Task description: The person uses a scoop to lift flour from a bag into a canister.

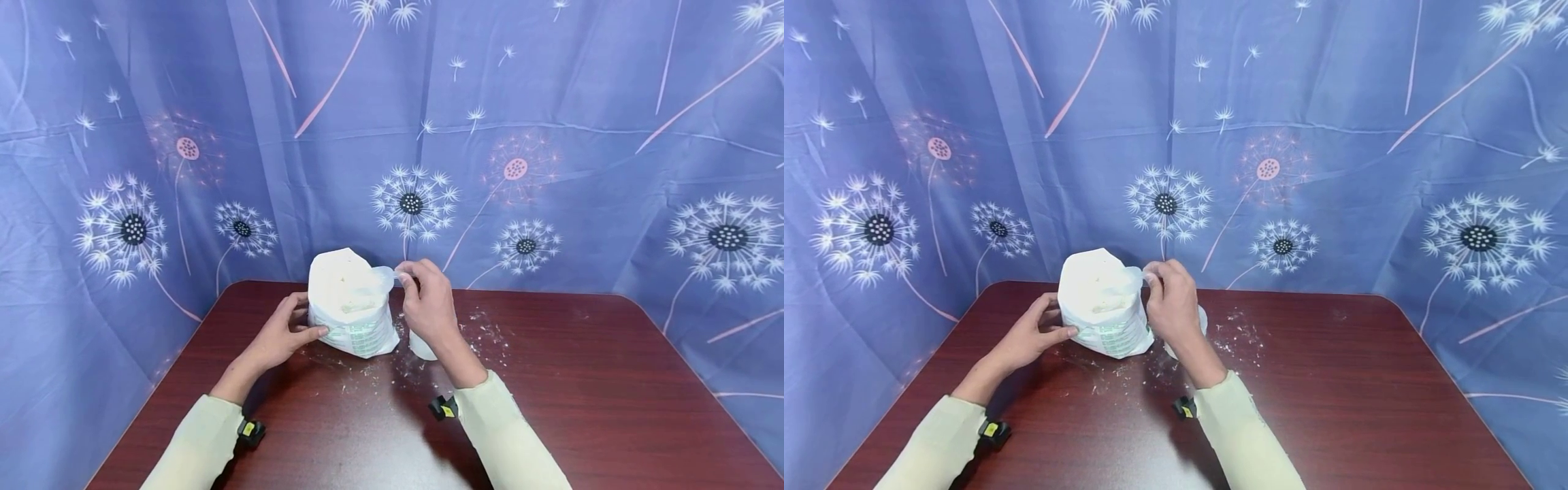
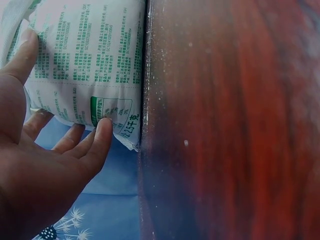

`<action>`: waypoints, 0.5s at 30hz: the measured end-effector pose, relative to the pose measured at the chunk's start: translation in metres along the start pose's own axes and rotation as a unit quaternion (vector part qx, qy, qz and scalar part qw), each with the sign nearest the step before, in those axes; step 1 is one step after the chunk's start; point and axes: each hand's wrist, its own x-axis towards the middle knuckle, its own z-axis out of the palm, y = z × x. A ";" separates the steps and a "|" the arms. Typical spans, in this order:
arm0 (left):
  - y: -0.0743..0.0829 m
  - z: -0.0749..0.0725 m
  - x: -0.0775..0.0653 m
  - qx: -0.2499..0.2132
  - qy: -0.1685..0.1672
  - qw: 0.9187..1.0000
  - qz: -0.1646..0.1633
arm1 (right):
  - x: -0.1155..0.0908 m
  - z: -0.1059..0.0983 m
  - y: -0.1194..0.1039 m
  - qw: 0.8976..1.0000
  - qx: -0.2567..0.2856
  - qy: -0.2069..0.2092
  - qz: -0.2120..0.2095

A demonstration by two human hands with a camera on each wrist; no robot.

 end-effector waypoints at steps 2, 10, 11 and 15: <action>-0.001 0.000 0.000 -0.002 -0.001 1.000 -0.001 | 0.000 -0.002 0.001 1.000 -0.001 0.005 0.001; -0.001 0.000 -0.001 -0.007 -0.003 1.000 -0.002 | -0.002 -0.011 0.005 1.000 0.003 0.009 0.011; -0.001 0.000 -0.001 -0.007 -0.003 1.000 -0.002 | -0.002 -0.012 0.005 1.000 0.004 0.011 0.012; -0.001 0.000 -0.001 -0.009 -0.006 1.000 -0.004 | -0.003 -0.018 0.006 1.000 0.010 0.015 0.013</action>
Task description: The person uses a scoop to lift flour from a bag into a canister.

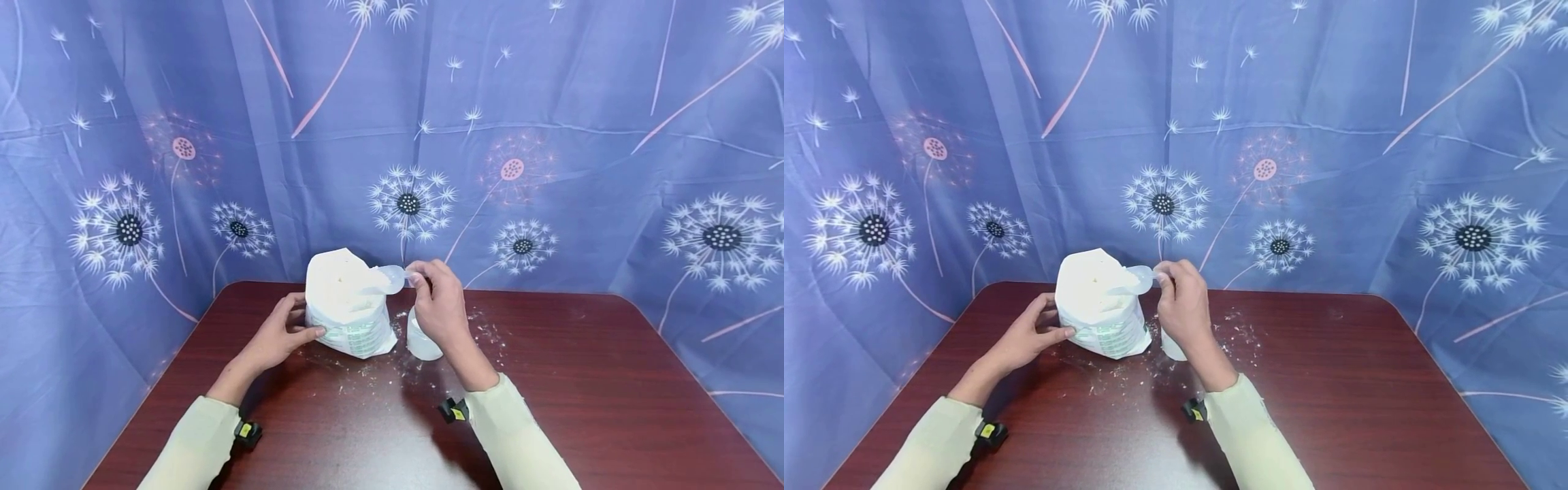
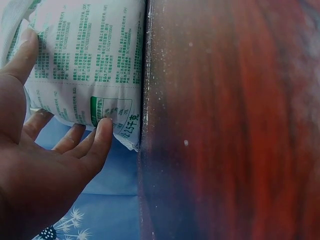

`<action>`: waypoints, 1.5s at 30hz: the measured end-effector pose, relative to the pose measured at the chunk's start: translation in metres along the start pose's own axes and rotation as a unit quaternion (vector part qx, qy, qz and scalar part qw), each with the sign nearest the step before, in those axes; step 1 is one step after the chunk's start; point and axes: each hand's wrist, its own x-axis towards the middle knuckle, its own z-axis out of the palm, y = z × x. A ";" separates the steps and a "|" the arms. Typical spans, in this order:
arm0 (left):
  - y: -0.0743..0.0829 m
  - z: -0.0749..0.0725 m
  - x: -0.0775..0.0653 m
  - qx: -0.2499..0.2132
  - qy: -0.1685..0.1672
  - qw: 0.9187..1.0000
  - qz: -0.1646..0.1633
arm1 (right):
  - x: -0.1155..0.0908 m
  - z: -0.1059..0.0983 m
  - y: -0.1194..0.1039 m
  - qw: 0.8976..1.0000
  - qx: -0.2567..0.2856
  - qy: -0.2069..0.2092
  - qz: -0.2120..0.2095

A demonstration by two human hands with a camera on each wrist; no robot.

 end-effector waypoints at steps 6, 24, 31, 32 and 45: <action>0.001 0.001 -0.001 0.001 -0.001 1.000 0.000 | 0.000 -0.010 0.000 1.000 0.000 -0.008 0.018; 0.001 0.001 0.000 0.003 -0.003 1.000 0.005 | -0.004 -0.040 0.014 0.998 -0.026 -0.003 0.052; 0.002 0.001 0.001 0.008 -0.002 1.000 0.007 | -0.006 -0.056 0.020 0.998 -0.031 0.008 0.052; 0.003 0.000 0.001 0.009 -0.003 1.000 0.007 | -0.007 -0.059 0.021 0.998 -0.031 0.009 0.053; 0.002 -0.001 0.000 0.008 -0.004 1.000 0.006 | -0.010 -0.076 0.029 0.997 -0.053 0.017 0.045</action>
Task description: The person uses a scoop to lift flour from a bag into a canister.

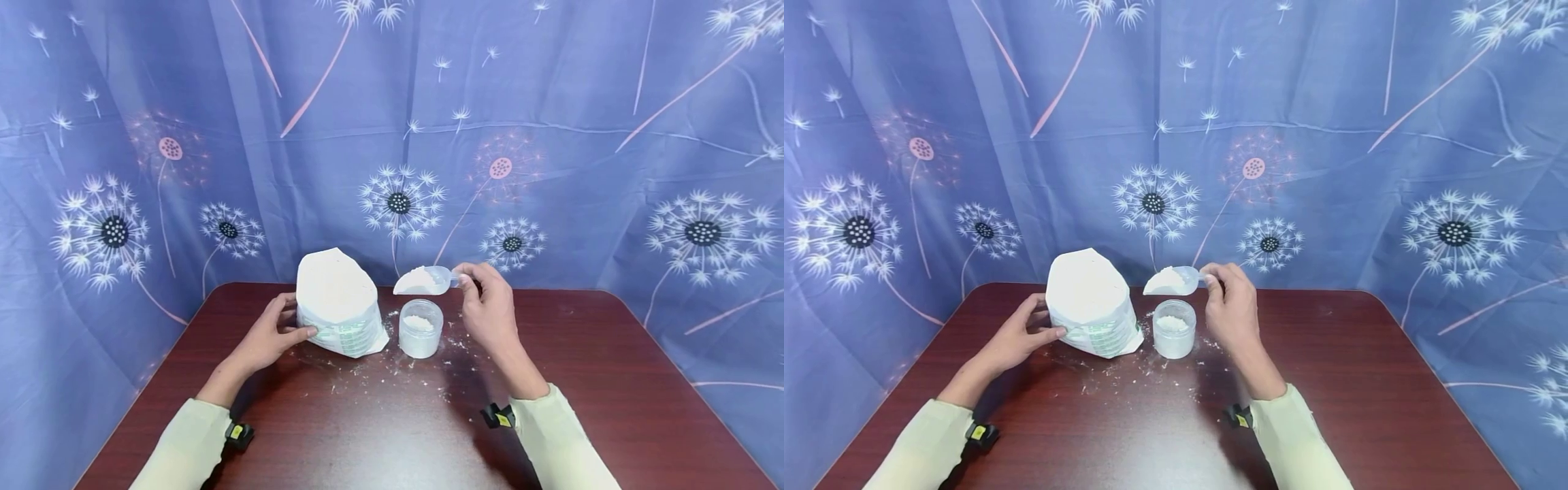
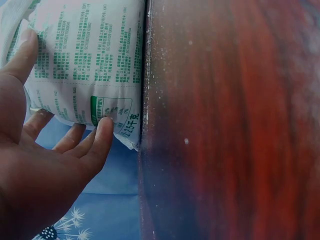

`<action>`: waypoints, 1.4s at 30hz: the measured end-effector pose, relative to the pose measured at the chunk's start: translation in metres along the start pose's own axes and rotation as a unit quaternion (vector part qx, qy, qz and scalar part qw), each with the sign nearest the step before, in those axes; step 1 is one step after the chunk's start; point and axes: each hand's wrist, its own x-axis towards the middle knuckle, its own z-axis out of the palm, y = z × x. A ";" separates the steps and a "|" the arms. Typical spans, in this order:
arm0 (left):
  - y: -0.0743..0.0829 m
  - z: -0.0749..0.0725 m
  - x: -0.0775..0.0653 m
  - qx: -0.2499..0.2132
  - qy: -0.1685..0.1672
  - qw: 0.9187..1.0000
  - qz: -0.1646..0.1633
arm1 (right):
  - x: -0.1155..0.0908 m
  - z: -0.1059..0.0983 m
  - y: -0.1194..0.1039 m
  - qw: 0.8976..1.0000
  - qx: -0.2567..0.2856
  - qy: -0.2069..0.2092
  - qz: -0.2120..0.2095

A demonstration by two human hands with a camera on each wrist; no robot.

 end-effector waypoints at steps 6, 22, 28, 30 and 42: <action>0.000 0.000 0.001 0.000 0.001 1.000 0.003 | -0.001 -0.006 0.007 1.000 -0.016 0.005 -0.006; 0.000 0.000 -0.001 -0.005 0.002 1.000 0.004 | 0.004 -0.022 0.022 0.999 -0.045 -0.008 -0.019; 0.000 0.000 -0.001 -0.002 0.002 1.000 0.001 | 0.006 -0.026 0.029 0.998 -0.050 -0.019 -0.024; 0.001 0.000 -0.001 -0.003 0.001 1.000 0.002 | 0.007 -0.027 0.031 0.998 -0.050 -0.023 -0.023; -0.001 0.001 0.000 -0.006 0.001 1.000 0.005 | 0.009 -0.029 0.041 0.996 -0.060 -0.051 -0.044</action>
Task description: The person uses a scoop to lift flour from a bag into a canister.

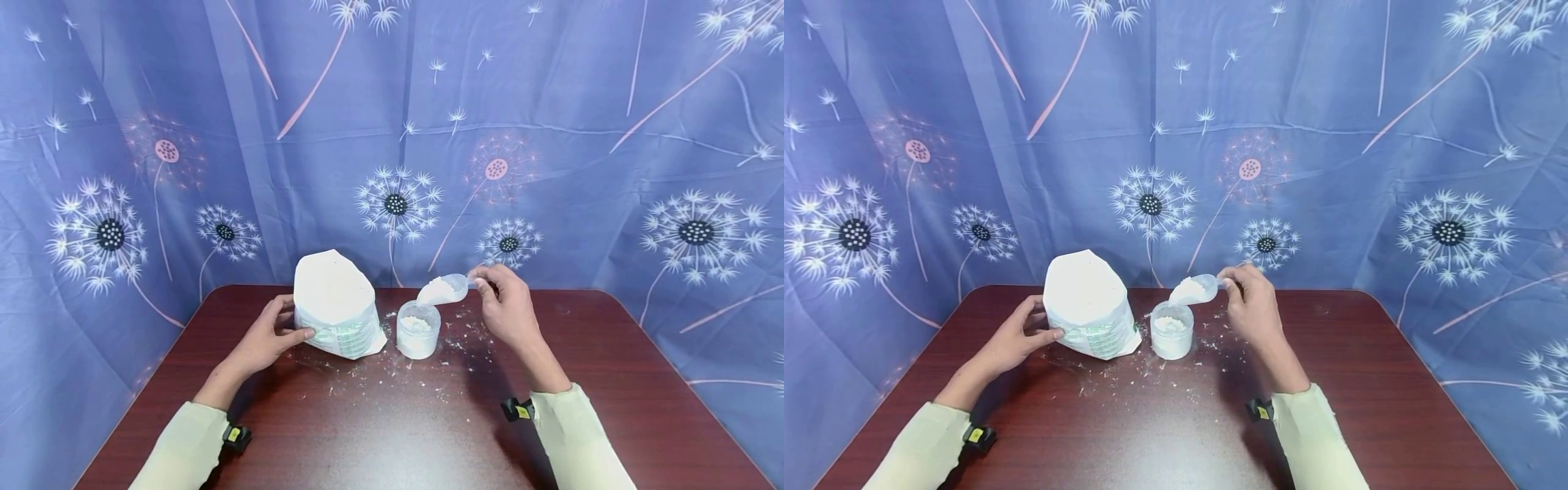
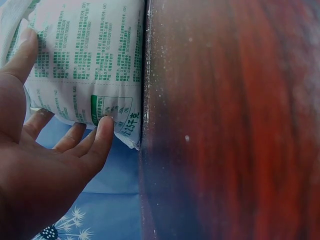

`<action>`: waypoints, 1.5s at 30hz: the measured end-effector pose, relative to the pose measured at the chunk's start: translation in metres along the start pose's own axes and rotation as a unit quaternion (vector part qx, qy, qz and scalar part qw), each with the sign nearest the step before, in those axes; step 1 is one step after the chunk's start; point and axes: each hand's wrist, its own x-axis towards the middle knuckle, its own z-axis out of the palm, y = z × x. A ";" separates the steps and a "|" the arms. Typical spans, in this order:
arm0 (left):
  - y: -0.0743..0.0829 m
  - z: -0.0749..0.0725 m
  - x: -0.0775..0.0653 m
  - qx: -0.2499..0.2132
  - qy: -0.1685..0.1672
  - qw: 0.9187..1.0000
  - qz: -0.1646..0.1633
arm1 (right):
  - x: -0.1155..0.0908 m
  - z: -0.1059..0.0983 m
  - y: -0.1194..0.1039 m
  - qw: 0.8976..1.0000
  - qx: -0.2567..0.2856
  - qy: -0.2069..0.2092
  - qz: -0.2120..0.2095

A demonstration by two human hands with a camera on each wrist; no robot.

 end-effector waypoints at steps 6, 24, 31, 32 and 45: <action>0.000 0.000 -0.001 0.003 -0.001 1.000 -0.001 | 0.000 0.000 0.004 1.000 -0.013 -0.012 -0.017; 0.001 -0.001 -0.002 0.006 -0.003 1.000 -0.009 | 0.001 0.001 0.004 0.996 -0.047 -0.048 -0.052; 0.001 -0.001 -0.001 0.005 -0.004 1.000 -0.009 | 0.000 0.004 0.001 0.994 -0.060 -0.065 -0.058; 0.001 -0.001 -0.001 0.005 -0.004 1.000 -0.008 | 0.000 0.004 0.001 0.994 -0.061 -0.067 -0.060; 0.003 0.000 -0.001 0.000 -0.003 1.000 -0.011 | 0.001 0.008 0.000 0.990 -0.072 -0.070 -0.100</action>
